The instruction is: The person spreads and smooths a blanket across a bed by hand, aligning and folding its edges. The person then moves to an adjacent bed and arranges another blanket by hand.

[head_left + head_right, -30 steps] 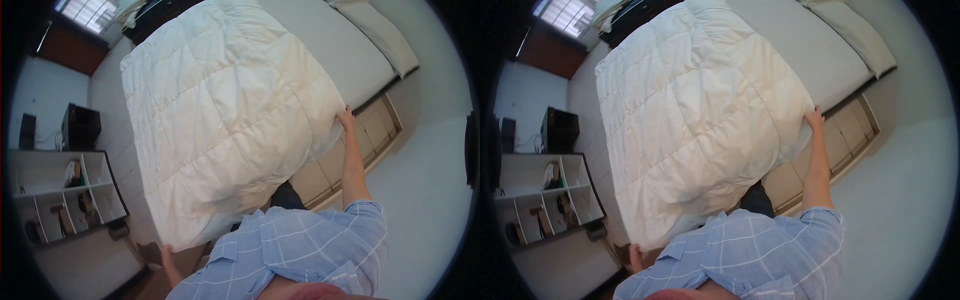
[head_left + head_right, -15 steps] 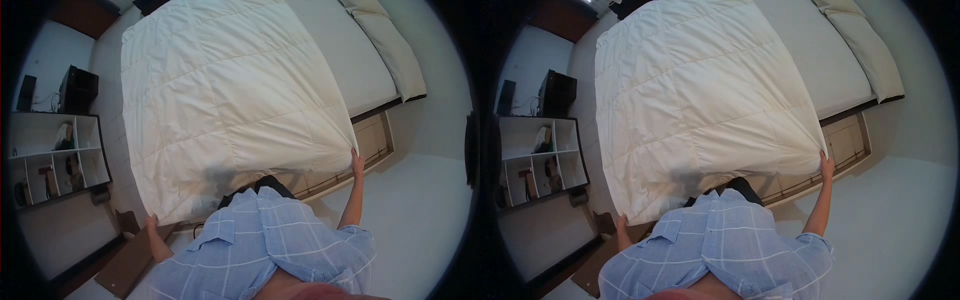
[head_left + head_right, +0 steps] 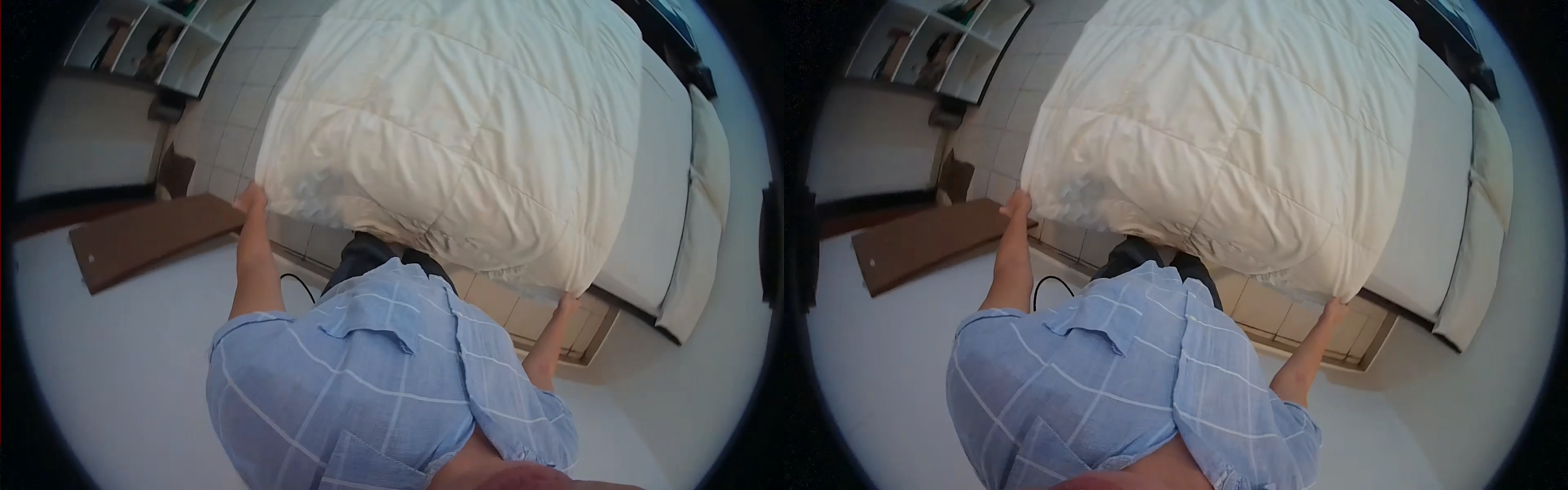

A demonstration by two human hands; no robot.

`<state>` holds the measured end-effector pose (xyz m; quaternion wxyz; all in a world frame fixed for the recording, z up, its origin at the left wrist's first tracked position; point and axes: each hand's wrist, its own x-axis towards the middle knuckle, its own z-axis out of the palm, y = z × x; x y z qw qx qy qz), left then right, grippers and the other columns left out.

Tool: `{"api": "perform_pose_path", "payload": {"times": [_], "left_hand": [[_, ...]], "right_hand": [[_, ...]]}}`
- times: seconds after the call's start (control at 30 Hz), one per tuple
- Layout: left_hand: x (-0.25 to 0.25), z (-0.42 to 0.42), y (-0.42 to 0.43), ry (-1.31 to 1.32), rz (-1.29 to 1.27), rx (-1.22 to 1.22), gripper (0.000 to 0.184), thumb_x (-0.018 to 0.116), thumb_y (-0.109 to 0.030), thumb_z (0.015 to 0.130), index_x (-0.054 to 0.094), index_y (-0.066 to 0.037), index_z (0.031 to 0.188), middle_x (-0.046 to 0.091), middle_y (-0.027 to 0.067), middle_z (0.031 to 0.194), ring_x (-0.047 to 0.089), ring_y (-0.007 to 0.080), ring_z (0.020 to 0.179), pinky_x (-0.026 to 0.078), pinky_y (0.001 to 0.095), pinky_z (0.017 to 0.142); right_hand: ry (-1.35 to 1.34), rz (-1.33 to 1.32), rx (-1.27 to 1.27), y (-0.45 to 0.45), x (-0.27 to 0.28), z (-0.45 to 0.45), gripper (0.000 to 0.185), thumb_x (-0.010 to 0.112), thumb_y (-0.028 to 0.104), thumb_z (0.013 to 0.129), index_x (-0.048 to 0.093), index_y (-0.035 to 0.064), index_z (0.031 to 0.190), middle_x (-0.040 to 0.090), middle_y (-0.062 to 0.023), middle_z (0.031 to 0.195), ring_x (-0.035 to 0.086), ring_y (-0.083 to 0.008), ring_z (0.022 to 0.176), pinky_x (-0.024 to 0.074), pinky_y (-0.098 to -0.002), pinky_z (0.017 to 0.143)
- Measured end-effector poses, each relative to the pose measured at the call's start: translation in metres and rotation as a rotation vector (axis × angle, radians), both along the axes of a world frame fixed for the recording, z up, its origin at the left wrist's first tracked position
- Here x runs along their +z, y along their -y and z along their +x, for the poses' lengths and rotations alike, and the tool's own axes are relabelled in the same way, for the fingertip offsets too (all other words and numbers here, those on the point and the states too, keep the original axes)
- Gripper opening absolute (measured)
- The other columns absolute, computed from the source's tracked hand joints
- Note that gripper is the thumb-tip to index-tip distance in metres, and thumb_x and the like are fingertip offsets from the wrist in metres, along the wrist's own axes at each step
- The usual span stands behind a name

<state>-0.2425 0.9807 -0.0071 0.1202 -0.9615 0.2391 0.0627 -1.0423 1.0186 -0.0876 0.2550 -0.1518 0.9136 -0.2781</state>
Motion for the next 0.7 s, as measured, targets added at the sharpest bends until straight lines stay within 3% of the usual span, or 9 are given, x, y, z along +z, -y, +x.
{"api": "perform_pose_path", "payload": {"times": [0.1, 0.2, 0.3, 0.33, 0.43, 0.53, 0.6, 0.7], "left_hand": [[-0.025, 0.034, 0.008, -0.055, 0.023, 0.031, 0.027, 0.037, -0.018, 0.084, 0.059, -0.017, 0.101, 0.059, 0.0087, 0.102, 0.053, 0.0243, 0.097, 0.035, 0.0408, 0.08], [-0.042, 0.054, 0.011, -0.079, 0.003, -0.052, 0.025, 0.045, -0.023, 0.082, 0.059, -0.016, 0.101, 0.059, 0.0085, 0.1, 0.052, 0.0254, 0.098, 0.036, 0.041, 0.078], [-0.026, 0.053, 0.016, -0.08, 0.004, -0.148, 0.027, 0.049, -0.026, 0.078, 0.059, -0.013, 0.1, 0.06, 0.0109, 0.097, 0.055, 0.0265, 0.091, 0.041, 0.0389, 0.073], [-0.017, 0.055, 0.018, -0.082, 0.036, -0.199, 0.028, 0.05, -0.026, 0.077, 0.059, -0.011, 0.099, 0.06, 0.0121, 0.096, 0.057, 0.0268, 0.088, 0.044, 0.0376, 0.07], [-0.052, 0.099, 0.006, -0.423, -0.145, -0.204, 0.028, 0.052, -0.028, 0.074, 0.059, -0.012, 0.096, 0.06, 0.011, 0.096, 0.055, 0.0266, 0.09, 0.041, 0.0389, 0.075], [-0.057, 0.107, -0.006, -0.166, -0.15, -0.355, 0.024, 0.051, -0.025, 0.074, 0.059, -0.012, 0.093, 0.059, 0.0099, 0.096, 0.053, 0.0268, 0.094, 0.038, 0.0404, 0.079], [-0.092, 0.134, -0.019, -0.264, -0.156, -0.142, 0.024, 0.051, -0.023, 0.075, 0.059, -0.016, 0.096, 0.055, 0.0074, 0.102, 0.049, 0.0269, 0.1, 0.033, 0.0466, 0.086], [-0.12, 0.165, -0.032, -0.468, -0.171, 0.005, 0.022, 0.051, -0.02, 0.076, 0.059, -0.018, 0.096, 0.054, 0.0052, 0.106, 0.046, 0.0272, 0.105, 0.032, 0.0493, 0.088]], "right_hand": [[-0.461, 0.145, 0.151, 0.021, 0.023, 0.058, 0.05, 0.05, 0.014, 0.076, 0.036, -0.0067, 0.118, 0.04, -0.0231, 0.121, 0.043, -0.0336, 0.106, 0.0337, -0.0407, 0.089], [-0.545, 0.016, 0.563, 0.034, 0.022, 0.092, 0.057, 0.055, 0.012, 0.071, 0.033, -0.0036, 0.121, 0.031, -0.0229, 0.127, 0.032, -0.0359, 0.116, 0.0285, -0.0427, 0.095], [-0.644, -0.16, 0.787, 0.049, 0.039, 0.171, 0.06, 0.059, 0.009, 0.066, 0.035, -0.0004, 0.121, 0.03, -0.0238, 0.127, 0.027, -0.0371, 0.12, 0.0247, -0.042, 0.098], [-0.624, -0.174, 0.85, 0.055, 0.052, 0.2, 0.062, 0.059, 0.009, 0.066, 0.034, 0.0011, 0.122, 0.029, -0.0241, 0.128, 0.025, -0.0373, 0.12, 0.0233, -0.042, 0.099], [-0.584, -0.18, 1.025, 0.075, 0.084, 0.287, 0.065, 0.061, 0.01, 0.065, 0.034, 0.0053, 0.123, 0.024, -0.0251, 0.131, 0.023, -0.0384, 0.122, 0.0202, -0.0423, 0.101], [-0.52, -0.151, 1.205, 0.088, 0.077, 0.361, 0.066, 0.061, 0.011, 0.064, 0.033, 0.0083, 0.124, 0.022, -0.0267, 0.131, 0.022, -0.0407, 0.121, 0.0197, -0.0436, 0.101], [-0.412, -0.206, 1.369, 0.096, 0.055, 0.397, 0.067, 0.062, 0.011, 0.064, 0.034, 0.0095, 0.124, 0.021, -0.0276, 0.131, 0.021, -0.0429, 0.121, 0.0204, -0.0444, 0.1], [-0.502, -0.044, 1.282, 0.108, 0.05, 0.451, 0.069, 0.065, 0.016, 0.062, 0.033, 0.001, 0.122, 0.023, -0.0325, 0.126, 0.026, -0.0455, 0.116, 0.0253, -0.0439, 0.097]]}}
